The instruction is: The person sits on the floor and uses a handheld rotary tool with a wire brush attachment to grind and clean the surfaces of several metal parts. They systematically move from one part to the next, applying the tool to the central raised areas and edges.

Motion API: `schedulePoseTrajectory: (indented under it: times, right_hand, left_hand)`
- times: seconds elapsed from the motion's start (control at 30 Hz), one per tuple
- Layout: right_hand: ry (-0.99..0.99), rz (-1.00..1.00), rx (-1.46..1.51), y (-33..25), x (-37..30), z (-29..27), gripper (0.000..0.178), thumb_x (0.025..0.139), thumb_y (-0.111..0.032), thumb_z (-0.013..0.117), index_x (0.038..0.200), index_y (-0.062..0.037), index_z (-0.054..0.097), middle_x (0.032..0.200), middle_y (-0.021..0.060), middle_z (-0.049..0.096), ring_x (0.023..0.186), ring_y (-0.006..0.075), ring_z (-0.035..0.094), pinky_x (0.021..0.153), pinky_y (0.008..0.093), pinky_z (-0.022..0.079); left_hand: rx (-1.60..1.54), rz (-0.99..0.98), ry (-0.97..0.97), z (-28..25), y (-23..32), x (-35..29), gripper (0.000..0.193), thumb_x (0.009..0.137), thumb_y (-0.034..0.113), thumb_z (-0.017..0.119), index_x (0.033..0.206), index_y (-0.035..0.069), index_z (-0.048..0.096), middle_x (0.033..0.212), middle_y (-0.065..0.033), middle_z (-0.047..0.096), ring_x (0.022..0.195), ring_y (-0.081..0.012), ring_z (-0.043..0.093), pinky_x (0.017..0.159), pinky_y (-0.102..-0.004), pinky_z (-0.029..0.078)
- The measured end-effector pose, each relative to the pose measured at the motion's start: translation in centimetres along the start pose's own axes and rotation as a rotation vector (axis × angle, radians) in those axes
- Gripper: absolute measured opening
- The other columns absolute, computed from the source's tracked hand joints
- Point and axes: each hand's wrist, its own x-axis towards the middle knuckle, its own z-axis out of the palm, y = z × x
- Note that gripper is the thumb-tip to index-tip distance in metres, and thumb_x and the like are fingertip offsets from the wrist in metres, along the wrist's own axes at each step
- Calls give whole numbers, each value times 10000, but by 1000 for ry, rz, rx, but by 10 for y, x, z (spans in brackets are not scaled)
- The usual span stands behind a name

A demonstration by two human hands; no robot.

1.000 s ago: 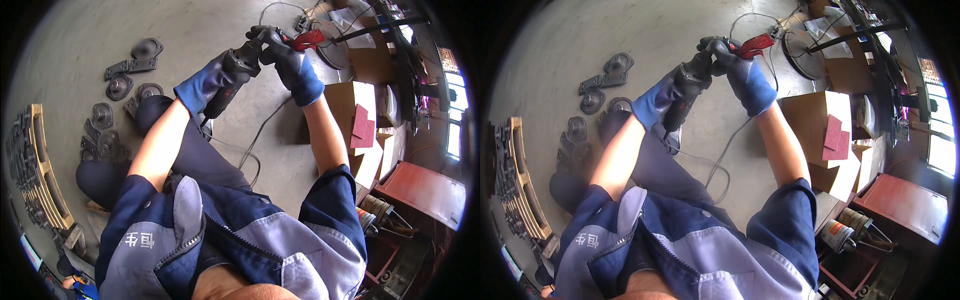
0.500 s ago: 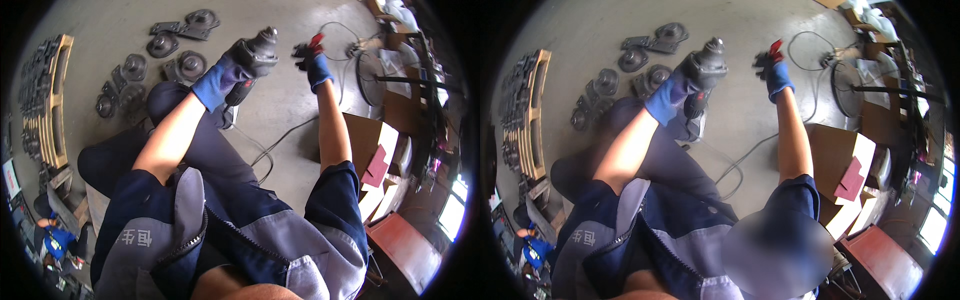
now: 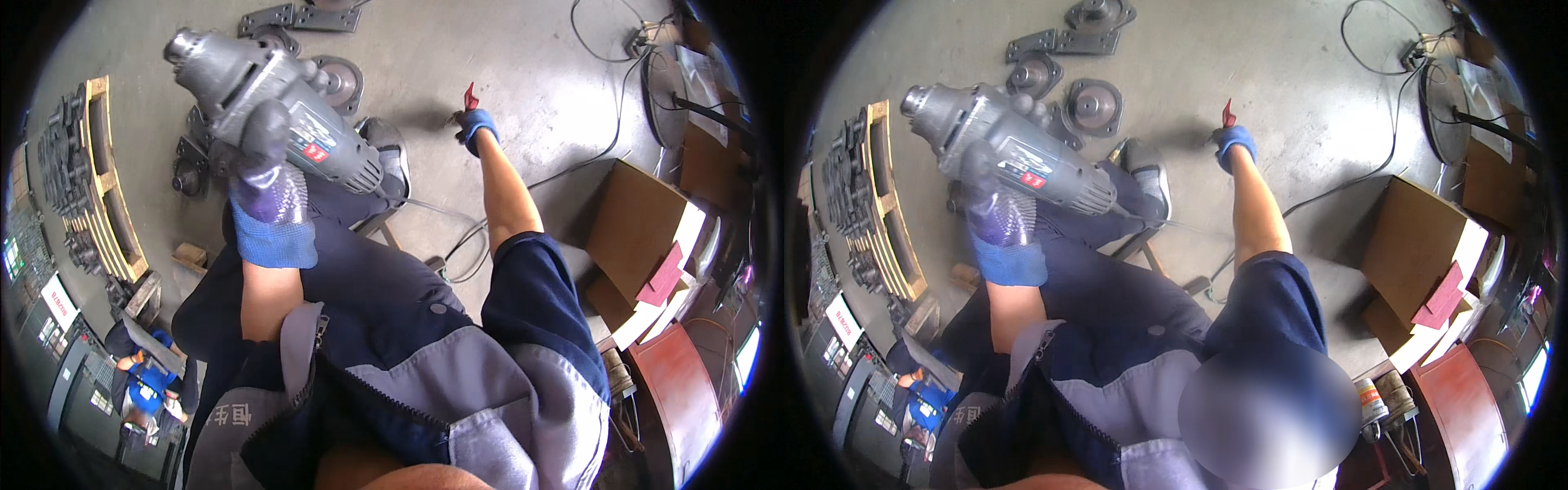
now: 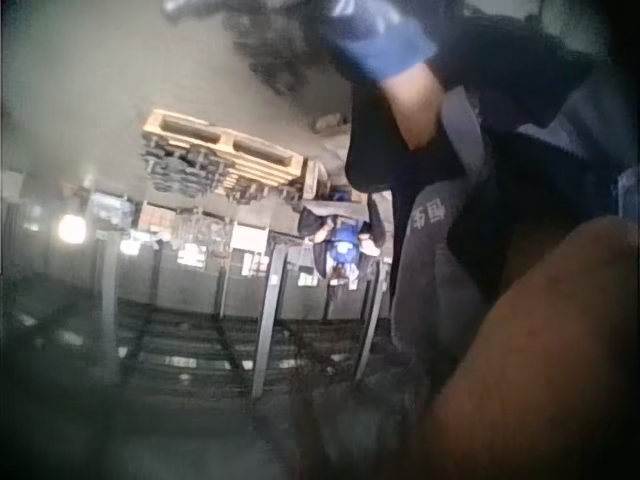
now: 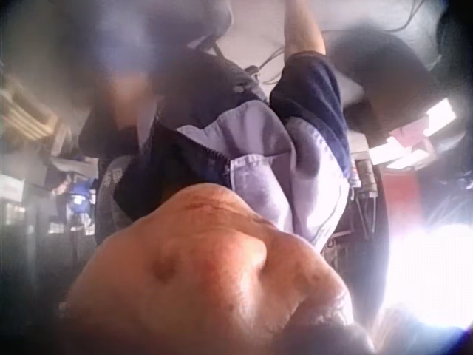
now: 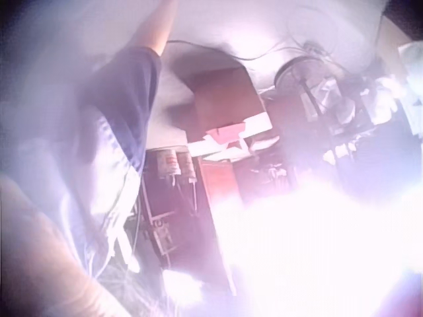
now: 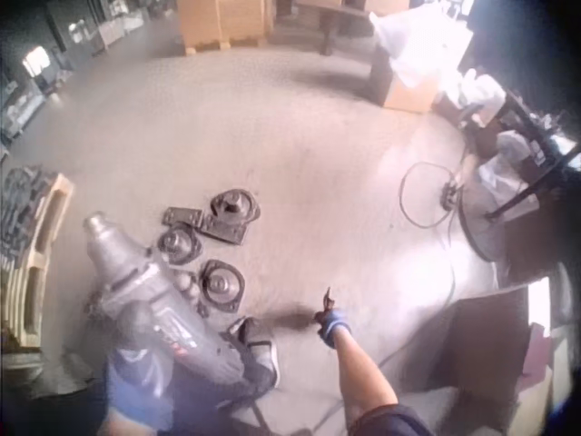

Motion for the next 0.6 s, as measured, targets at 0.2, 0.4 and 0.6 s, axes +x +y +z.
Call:
schedulePoseTrajectory:
  times: [0.2,0.4,0.6]
  right_hand:
    - [693,-430,-732,-47,-87,10,288,841,-343,596,991,-107,665,896,171,657,796,381,638,699,462,503]
    - [115,-1330,-1008,-85,-105,147,188,824,-227,523,784,-115,669,747,80,648,677,265,639,581,404,460]
    - [-128,-1186,-1256,-100,-96,212,304,852,-177,479,990,22,663,989,279,627,886,388,627,781,466,485]
  left_hand:
    - [160,-40,39,-31,11,-10,772,819,403,692,1381,-3,353,1288,-215,521,1164,-318,555,968,-477,476]
    - [213,-40,47,-29,9,-8,817,777,417,740,1378,16,359,1276,-189,527,1128,-295,572,967,-455,478]
    - [170,-36,63,-14,3,-7,823,746,416,772,1358,21,389,1256,-172,538,1090,-277,588,957,-439,485]
